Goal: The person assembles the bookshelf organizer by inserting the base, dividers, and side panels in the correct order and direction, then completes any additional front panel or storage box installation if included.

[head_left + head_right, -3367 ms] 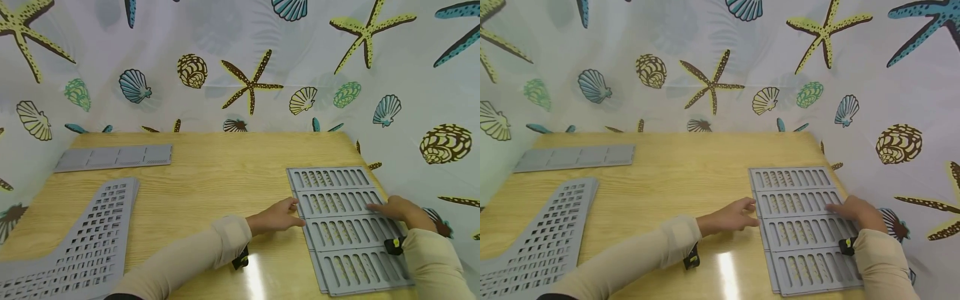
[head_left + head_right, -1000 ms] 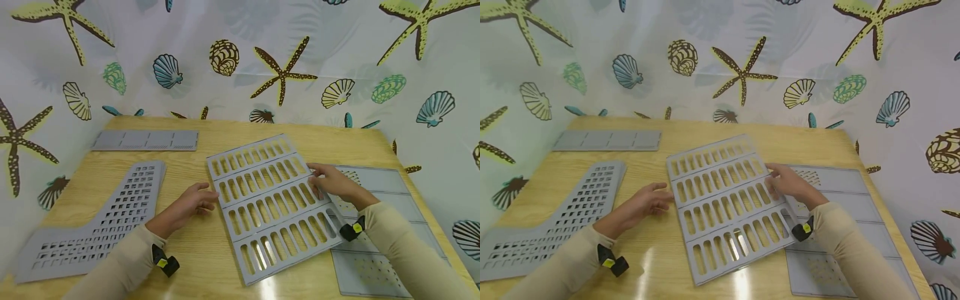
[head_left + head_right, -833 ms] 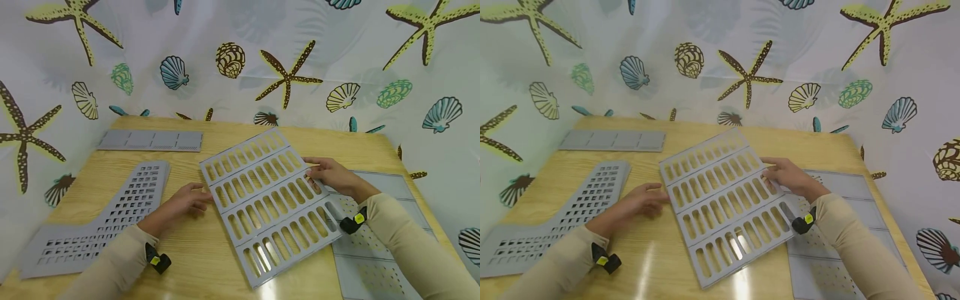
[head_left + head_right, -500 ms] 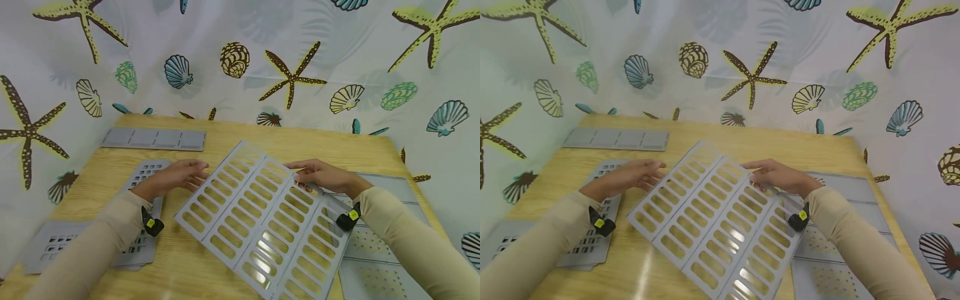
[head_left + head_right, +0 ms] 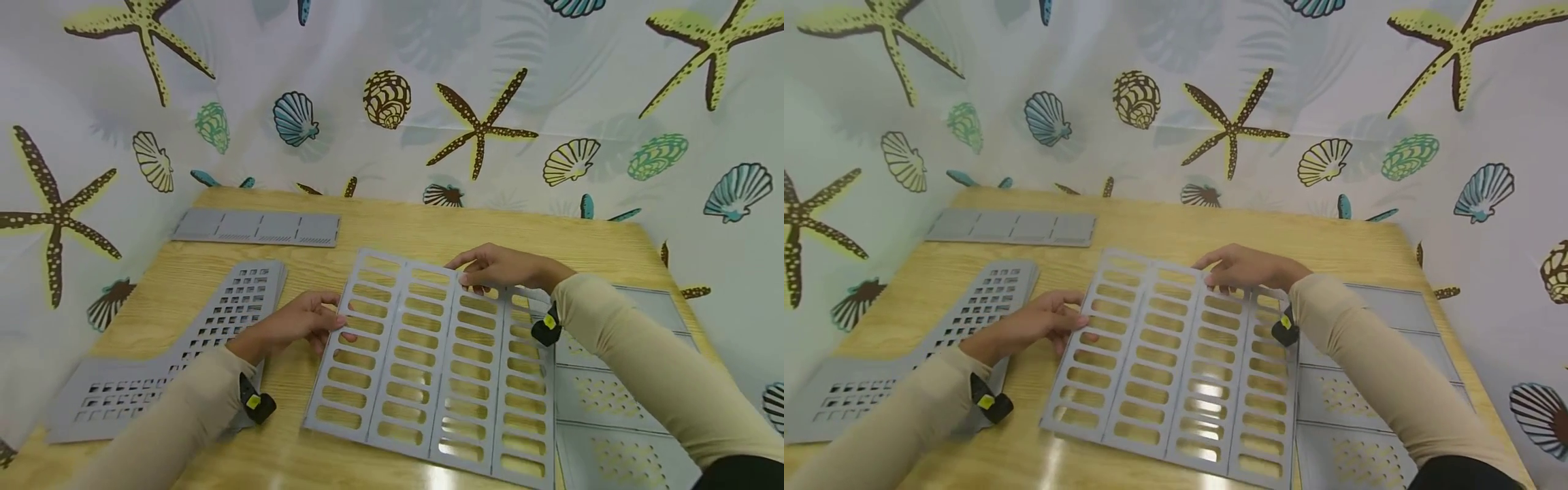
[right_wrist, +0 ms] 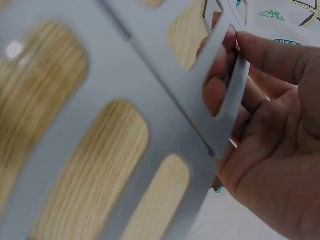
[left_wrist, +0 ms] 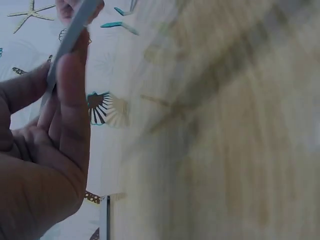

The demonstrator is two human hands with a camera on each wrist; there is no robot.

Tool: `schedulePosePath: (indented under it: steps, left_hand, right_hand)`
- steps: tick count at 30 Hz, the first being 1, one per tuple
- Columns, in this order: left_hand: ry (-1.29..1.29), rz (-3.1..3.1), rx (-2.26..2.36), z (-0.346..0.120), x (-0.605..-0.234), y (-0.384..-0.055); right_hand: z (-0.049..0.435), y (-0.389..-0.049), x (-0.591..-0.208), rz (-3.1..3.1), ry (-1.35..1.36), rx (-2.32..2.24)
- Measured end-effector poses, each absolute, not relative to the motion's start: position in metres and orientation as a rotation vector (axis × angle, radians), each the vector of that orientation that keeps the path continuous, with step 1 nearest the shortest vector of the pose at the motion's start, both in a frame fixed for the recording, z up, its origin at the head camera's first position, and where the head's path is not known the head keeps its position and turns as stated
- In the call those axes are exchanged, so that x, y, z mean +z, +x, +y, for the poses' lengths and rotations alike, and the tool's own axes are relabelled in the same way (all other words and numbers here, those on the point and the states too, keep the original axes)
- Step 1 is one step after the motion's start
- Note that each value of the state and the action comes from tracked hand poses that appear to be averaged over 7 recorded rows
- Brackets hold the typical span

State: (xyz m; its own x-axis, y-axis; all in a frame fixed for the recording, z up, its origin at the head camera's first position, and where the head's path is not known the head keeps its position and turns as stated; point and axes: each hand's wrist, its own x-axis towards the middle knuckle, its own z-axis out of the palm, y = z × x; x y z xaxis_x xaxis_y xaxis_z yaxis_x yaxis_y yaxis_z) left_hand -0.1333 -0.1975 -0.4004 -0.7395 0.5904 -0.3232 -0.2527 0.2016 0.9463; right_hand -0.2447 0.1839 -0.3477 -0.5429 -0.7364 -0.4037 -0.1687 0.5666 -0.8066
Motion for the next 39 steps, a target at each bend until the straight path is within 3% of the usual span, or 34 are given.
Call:
schedulePosePath:
  steps: [9, 21, 27, 39]
  left_hand:
    - [0.061, 1.878, 1.811, -0.212, -0.400, -0.101]
    - [-0.298, 1.638, 2.042, -0.171, -0.407, -0.048]
    - [-0.273, 1.685, 1.861, -0.162, -0.409, -0.033]
    - [0.025, 1.735, 1.484, -0.191, -0.400, -0.024]
  right_hand:
    - [0.183, -0.232, -0.344, 2.454, -0.708, -0.765]
    - [0.200, -0.168, -0.361, 2.543, -0.602, -0.492]
    - [0.179, -0.149, -0.390, 2.552, -0.484, -0.372]
    - [0.173, -0.173, -0.395, 2.542, -0.641, -0.282]
